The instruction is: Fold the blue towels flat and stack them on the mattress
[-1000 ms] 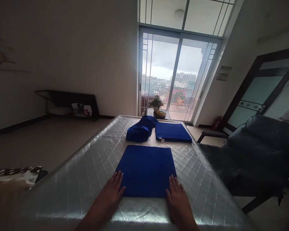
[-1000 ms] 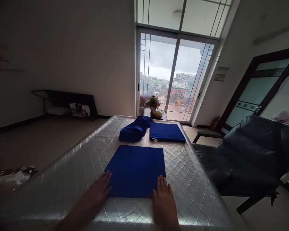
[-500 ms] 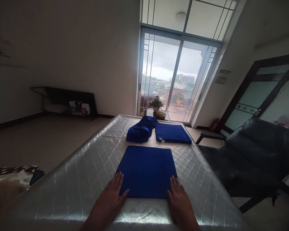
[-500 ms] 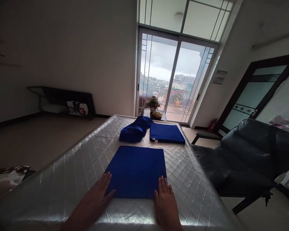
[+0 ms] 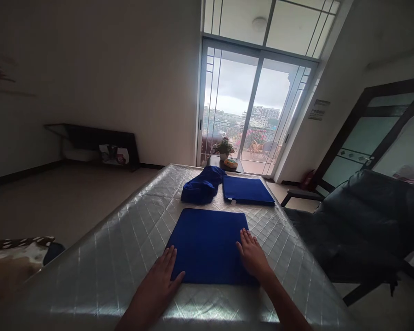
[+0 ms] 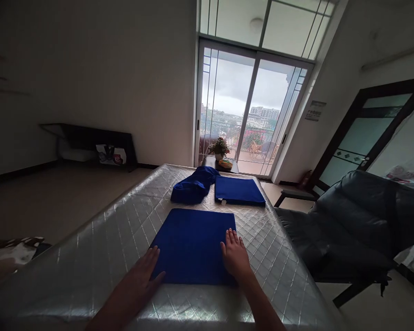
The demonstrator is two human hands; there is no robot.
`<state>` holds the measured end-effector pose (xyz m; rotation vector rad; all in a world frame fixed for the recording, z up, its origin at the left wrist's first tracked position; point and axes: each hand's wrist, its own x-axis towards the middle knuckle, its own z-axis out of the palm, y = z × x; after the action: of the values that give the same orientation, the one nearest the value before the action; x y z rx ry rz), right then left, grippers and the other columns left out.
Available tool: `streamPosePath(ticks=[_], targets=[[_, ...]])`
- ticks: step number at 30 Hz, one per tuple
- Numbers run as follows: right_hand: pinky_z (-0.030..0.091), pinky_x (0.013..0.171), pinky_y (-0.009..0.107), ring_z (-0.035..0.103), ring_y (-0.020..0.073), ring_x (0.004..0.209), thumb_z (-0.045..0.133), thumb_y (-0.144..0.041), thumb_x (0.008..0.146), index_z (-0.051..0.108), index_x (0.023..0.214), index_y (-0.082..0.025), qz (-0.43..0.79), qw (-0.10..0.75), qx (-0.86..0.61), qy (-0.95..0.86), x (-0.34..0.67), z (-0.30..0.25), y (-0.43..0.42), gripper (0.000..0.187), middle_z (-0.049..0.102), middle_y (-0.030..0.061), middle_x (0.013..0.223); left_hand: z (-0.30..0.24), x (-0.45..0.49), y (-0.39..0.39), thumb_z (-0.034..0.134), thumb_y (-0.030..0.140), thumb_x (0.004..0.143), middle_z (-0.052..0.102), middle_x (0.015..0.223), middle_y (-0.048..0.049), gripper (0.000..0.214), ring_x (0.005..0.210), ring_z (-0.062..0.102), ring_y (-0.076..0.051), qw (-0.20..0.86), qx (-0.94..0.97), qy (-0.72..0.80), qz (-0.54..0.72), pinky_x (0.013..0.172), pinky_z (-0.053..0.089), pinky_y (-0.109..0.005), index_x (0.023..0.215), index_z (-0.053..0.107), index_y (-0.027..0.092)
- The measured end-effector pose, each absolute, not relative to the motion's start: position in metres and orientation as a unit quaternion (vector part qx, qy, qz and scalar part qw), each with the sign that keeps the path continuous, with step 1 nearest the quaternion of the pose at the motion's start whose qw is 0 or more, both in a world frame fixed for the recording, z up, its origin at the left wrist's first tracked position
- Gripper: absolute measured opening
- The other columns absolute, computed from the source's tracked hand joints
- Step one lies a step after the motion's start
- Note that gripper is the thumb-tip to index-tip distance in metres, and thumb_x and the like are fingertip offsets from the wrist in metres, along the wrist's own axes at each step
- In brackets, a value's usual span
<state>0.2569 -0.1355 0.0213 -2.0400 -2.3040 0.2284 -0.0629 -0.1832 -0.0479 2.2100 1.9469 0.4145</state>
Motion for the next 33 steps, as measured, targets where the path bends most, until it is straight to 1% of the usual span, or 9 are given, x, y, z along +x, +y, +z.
streamPosePath(ticks=[6,10,13,17,22,26,28,31,33], targets=[[0.009,0.119,0.038,0.007,0.0192,0.148,0.018,-0.039,0.1,0.019,0.152,-0.007,0.067,0.044,-0.694,-0.716,0.257,-0.01,-0.124,0.061,0.012,0.0079,0.16,-0.033,-0.065,-0.183,0.026,0.068,0.09,0.014,0.16,-0.0093,0.084,0.148,0.017,-0.026,0.122,0.735,0.66,0.091,0.121,0.023,-0.046,0.152,0.024,0.01],[0.009,0.119,0.039,0.007,0.0193,0.148,0.018,-0.038,0.1,0.02,0.152,-0.006,0.076,0.053,-0.69,-0.718,0.258,-0.014,-0.125,0.061,0.013,0.0088,0.16,-0.02,-0.039,-0.172,0.025,0.065,0.093,0.012,0.16,-0.0067,0.078,0.148,0.015,-0.027,0.099,0.75,0.638,0.145,0.121,0.022,-0.048,0.153,0.02,0.016],[0.009,0.119,0.039,0.008,0.0196,0.148,0.019,-0.037,0.1,0.02,0.152,-0.006,0.075,0.058,-0.69,-0.718,0.259,-0.013,-0.125,0.061,0.014,0.0096,0.16,-0.007,0.01,-0.159,0.027,0.063,0.094,0.015,0.16,-0.008,0.076,0.148,0.015,-0.027,0.1,0.816,0.547,0.158,0.121,0.024,-0.048,0.153,0.022,0.016],[0.01,0.119,0.039,0.007,0.0192,0.148,0.02,-0.034,0.099,0.021,0.153,-0.009,0.058,0.04,-0.681,-0.729,0.262,-0.021,-0.123,0.059,0.013,0.0091,0.16,0.004,0.087,-0.138,0.021,0.059,0.096,0.024,0.158,-0.0107,0.071,0.148,0.019,-0.023,0.121,0.89,0.41,0.156,0.122,0.024,-0.043,0.152,0.027,0.017],[0.01,0.119,0.039,0.003,0.0209,0.148,0.03,-0.031,0.097,0.015,0.154,-0.015,0.019,0.005,-0.67,-0.742,0.268,-0.037,-0.118,0.062,0.006,0.0069,0.161,-0.008,0.139,-0.111,0.013,0.055,0.098,0.03,0.158,-0.0084,0.068,0.148,0.02,-0.025,0.131,0.885,0.417,0.162,0.12,0.023,-0.046,0.152,0.025,0.015],[0.009,0.119,0.042,0.006,0.0218,0.148,0.025,-0.031,0.098,0.022,0.153,-0.018,0.018,0.021,-0.656,-0.754,0.267,-0.034,-0.119,0.057,0.011,0.0058,0.161,-0.025,0.132,-0.104,0.009,0.056,0.097,0.029,0.158,-0.0094,0.071,0.148,0.02,-0.023,0.111,0.872,0.448,0.164,0.121,0.021,-0.042,0.152,0.026,0.014],[0.01,0.119,0.041,0.007,0.0213,0.148,0.021,-0.032,0.099,0.025,0.152,-0.014,0.032,0.034,-0.662,-0.748,0.265,-0.028,-0.121,0.056,0.014,0.0066,0.16,-0.029,0.119,-0.104,0.011,0.057,0.097,0.027,0.159,-0.0096,0.072,0.148,0.019,-0.022,0.098,0.872,0.455,0.153,0.122,0.019,-0.042,0.152,0.028,0.014],[0.011,0.119,0.039,0.009,0.0204,0.148,0.02,-0.035,0.099,0.022,0.152,-0.007,0.053,0.053,-0.685,-0.725,0.262,-0.021,-0.123,0.06,0.016,0.0081,0.16,-0.028,0.095,-0.105,0.013,0.061,0.095,0.024,0.159,-0.0097,0.075,0.149,0.017,-0.022,0.088,0.868,0.473,0.125,0.123,0.018,-0.042,0.152,0.027,0.014],[0.01,0.119,0.039,0.01,0.0199,0.148,0.02,-0.036,0.099,0.022,0.152,-0.007,0.061,0.064,-0.689,-0.72,0.26,-0.019,-0.123,0.061,0.016,0.0077,0.159,-0.026,0.078,-0.104,0.013,0.062,0.095,0.022,0.159,-0.0097,0.076,0.149,0.017,-0.022,0.089,0.861,0.49,0.104,0.123,0.018,-0.042,0.152,0.026,0.014]])
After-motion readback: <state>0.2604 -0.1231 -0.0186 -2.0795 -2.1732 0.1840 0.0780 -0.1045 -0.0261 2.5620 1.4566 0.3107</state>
